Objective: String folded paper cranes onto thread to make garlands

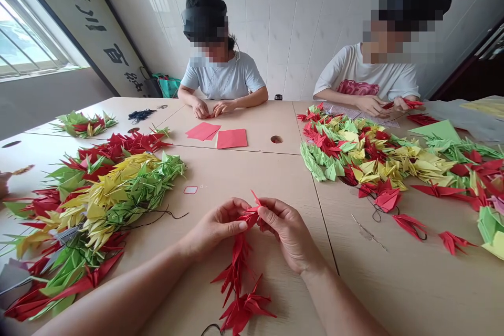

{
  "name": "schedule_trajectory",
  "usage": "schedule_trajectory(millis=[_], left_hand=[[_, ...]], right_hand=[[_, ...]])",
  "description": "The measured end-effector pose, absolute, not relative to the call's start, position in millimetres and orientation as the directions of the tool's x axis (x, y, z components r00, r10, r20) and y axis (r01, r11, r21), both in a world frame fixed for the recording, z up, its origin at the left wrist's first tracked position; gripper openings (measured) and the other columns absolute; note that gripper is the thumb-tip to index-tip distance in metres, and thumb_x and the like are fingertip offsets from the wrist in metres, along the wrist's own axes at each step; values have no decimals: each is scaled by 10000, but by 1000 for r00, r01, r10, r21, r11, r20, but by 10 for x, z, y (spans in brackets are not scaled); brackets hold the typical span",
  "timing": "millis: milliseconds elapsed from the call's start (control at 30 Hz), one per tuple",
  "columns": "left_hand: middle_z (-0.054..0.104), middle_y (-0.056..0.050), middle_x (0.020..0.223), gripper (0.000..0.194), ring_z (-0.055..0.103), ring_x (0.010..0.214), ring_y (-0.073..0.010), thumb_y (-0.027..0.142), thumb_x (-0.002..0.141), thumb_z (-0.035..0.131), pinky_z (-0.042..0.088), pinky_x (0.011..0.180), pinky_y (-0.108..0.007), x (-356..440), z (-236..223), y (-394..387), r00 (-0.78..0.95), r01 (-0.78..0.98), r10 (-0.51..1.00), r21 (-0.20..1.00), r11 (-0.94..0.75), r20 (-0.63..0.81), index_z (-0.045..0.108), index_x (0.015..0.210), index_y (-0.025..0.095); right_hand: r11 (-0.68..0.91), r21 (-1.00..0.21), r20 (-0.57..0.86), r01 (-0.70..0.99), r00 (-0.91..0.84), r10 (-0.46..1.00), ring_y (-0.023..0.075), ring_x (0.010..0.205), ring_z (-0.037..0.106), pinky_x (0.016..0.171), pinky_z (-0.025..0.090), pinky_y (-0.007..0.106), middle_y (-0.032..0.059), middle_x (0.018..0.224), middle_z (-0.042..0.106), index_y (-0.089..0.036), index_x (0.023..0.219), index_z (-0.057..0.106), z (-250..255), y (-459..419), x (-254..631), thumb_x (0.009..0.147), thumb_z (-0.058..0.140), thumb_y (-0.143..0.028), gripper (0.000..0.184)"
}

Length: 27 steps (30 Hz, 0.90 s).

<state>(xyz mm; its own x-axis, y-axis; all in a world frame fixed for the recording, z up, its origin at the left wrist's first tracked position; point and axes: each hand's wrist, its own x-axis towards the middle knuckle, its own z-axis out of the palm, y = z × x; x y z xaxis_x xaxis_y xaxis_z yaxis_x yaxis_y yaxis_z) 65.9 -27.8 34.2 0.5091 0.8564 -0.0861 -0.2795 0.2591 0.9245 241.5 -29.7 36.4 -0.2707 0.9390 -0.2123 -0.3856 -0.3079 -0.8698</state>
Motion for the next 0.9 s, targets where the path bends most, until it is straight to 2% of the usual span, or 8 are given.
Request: schedule_trajectory(millis=[233,533,733,900], left_hand=[[558,14,738,276,494,659,-74,288,678,723,354,614,-198,637,352,-266,442,-190,878,938,291,-183,530,825,156],[524,29,685,334,455,577,-56,284,635,749,363,573,-199,642,384,-288,452,-198,870,930,310,-194,503,823,160],[532,16,739,307,445,619,-60,266,635,748,345,586,-192,655,408,-296,423,-186,892,948,259,-160,518,808,160],[556,-32,896,280,501,768,-108,283,651,736,381,675,-221,647,388,-284,421,-174,901,966,190,-101,550,820,160]], right_hand=[[-271,-882,-199,-386,-217,956,99,642,505,641,415,228,-3,763,658,-220,898,691,371,-298,2417,684,735,-322,241],[-277,-858,-211,-433,-196,958,79,601,492,613,416,213,-22,689,610,-206,883,688,382,-292,2433,672,748,-293,236],[-237,-858,-193,-455,-143,971,86,611,491,594,424,219,-16,738,606,-211,868,691,391,-277,2449,657,756,-301,238],[-234,-841,-218,-488,-90,972,89,594,480,553,422,218,-15,736,600,-221,839,699,380,-248,2457,623,775,-311,246]])
